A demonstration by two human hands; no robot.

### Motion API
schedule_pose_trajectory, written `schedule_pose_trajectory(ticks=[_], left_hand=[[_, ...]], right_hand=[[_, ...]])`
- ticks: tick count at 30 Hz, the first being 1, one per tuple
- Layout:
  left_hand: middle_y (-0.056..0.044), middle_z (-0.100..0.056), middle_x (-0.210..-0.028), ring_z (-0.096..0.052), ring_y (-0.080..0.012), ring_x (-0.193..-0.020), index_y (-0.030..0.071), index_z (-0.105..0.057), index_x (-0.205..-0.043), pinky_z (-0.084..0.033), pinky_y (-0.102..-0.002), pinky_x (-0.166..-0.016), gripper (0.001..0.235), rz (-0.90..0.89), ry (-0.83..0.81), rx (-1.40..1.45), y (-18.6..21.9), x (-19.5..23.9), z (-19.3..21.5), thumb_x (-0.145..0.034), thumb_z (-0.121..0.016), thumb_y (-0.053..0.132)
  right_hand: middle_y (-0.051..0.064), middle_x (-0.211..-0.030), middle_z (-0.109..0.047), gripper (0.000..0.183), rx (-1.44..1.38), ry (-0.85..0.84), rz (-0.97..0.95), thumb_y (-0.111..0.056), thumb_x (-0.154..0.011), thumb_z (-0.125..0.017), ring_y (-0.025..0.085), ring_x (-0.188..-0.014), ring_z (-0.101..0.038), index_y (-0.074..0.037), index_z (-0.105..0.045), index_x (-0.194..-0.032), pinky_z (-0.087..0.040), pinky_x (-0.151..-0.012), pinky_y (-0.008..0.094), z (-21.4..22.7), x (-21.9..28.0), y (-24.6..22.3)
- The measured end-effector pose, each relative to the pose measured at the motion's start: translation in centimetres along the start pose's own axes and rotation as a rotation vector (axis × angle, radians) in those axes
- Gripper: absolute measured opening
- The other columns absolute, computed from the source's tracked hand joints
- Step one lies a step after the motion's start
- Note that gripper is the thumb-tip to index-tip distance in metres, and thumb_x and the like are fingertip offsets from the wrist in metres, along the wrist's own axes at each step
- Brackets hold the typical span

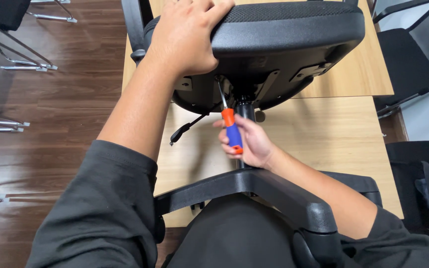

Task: The person works on an office chair placed upside down on a table, using a screwdriver to unscrew the fasteners securing the seat to the chair base mechanism. They hold the seat steady with one hand while driving the screwdriver with the other, and removed screws accumulate on the table beside the chair.

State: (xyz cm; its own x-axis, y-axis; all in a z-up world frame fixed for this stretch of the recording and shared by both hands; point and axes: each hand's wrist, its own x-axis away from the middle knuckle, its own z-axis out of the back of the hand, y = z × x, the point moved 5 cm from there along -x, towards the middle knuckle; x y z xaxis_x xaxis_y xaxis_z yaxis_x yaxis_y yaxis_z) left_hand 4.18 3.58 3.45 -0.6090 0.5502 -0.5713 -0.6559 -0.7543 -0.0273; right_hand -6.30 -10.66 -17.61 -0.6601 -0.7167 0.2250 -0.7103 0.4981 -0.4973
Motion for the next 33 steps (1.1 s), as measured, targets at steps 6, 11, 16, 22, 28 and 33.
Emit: schedule_pose_trajectory(ticks=[6,11,16,22,28,33], left_hand=[[-0.012,-0.066,-0.109,-0.064,-0.0357,-0.102,0.014,-0.062,-0.136,-0.046,-0.047,-0.086,0.081,0.056,-0.04,-0.049,0.1,0.0,0.0,-0.057,-0.08,0.015],[-0.012,-0.066,-0.109,-0.064,-0.0341,-0.102,0.015,-0.061,-0.137,-0.048,-0.046,-0.085,0.08,0.04,-0.036,-0.069,-0.1,0.1,-0.4,-0.059,-0.079,0.016],[-0.012,-0.066,-0.109,-0.064,-0.0337,-0.103,0.015,-0.06,-0.138,-0.048,-0.045,-0.086,0.079,0.041,-0.038,-0.067,0.1,-0.1,-0.2,-0.061,-0.077,0.015],[-0.013,-0.066,-0.109,-0.064,-0.0349,-0.101,0.016,-0.06,-0.139,-0.048,-0.046,-0.084,0.079,0.051,-0.053,-0.098,0.2,-0.1,-0.4,-0.062,-0.076,0.014],[-0.011,-0.066,-0.111,-0.064,-0.0345,-0.101,0.017,-0.06,-0.139,-0.048,-0.045,-0.085,0.081,0.071,-0.055,-0.078,0.3,-0.1,-0.3,-0.06,-0.076,0.014],[-0.012,-0.065,-0.111,-0.063,-0.0352,-0.102,0.018,-0.059,-0.14,-0.047,-0.045,-0.084,0.083,0.085,-0.074,-0.08,0.3,0.1,-0.4,-0.059,-0.077,0.016]], right_hand=[[0.019,-0.098,-0.066,0.025,0.141,0.096,-0.019,-0.029,-0.103,-0.046,0.027,-0.066,-0.07,-0.005,-0.048,-0.108,-0.053,-0.049,0.034,0.0,-1.0,0.1],[0.008,-0.073,-0.059,0.021,0.498,0.402,0.076,-0.029,-0.1,-0.059,0.014,-0.04,-0.054,-0.009,-0.052,-0.105,-0.04,-0.031,0.029,0.5,-1.0,-0.1],[0.006,-0.069,-0.056,0.025,0.695,0.517,0.095,-0.032,-0.1,-0.059,0.013,-0.04,-0.049,-0.008,-0.052,-0.104,-0.038,-0.032,0.029,-0.4,-0.9,-0.5],[0.008,-0.068,-0.058,0.049,0.208,0.286,0.01,-0.052,-0.1,-0.042,0.018,-0.045,-0.056,-0.006,-0.054,-0.105,-0.045,-0.039,0.031,0.5,-1.1,0.1],[0.011,-0.075,-0.062,0.043,0.153,0.27,0.049,-0.048,-0.103,-0.047,0.022,-0.051,-0.061,-0.006,-0.05,-0.104,-0.048,-0.042,0.033,1.6,-1.9,0.1],[0.009,-0.067,-0.057,0.038,0.762,0.552,0.163,-0.045,-0.101,-0.054,0.018,-0.041,-0.051,-0.007,-0.055,-0.104,-0.04,-0.033,0.031,1.4,-1.4,-0.8]])
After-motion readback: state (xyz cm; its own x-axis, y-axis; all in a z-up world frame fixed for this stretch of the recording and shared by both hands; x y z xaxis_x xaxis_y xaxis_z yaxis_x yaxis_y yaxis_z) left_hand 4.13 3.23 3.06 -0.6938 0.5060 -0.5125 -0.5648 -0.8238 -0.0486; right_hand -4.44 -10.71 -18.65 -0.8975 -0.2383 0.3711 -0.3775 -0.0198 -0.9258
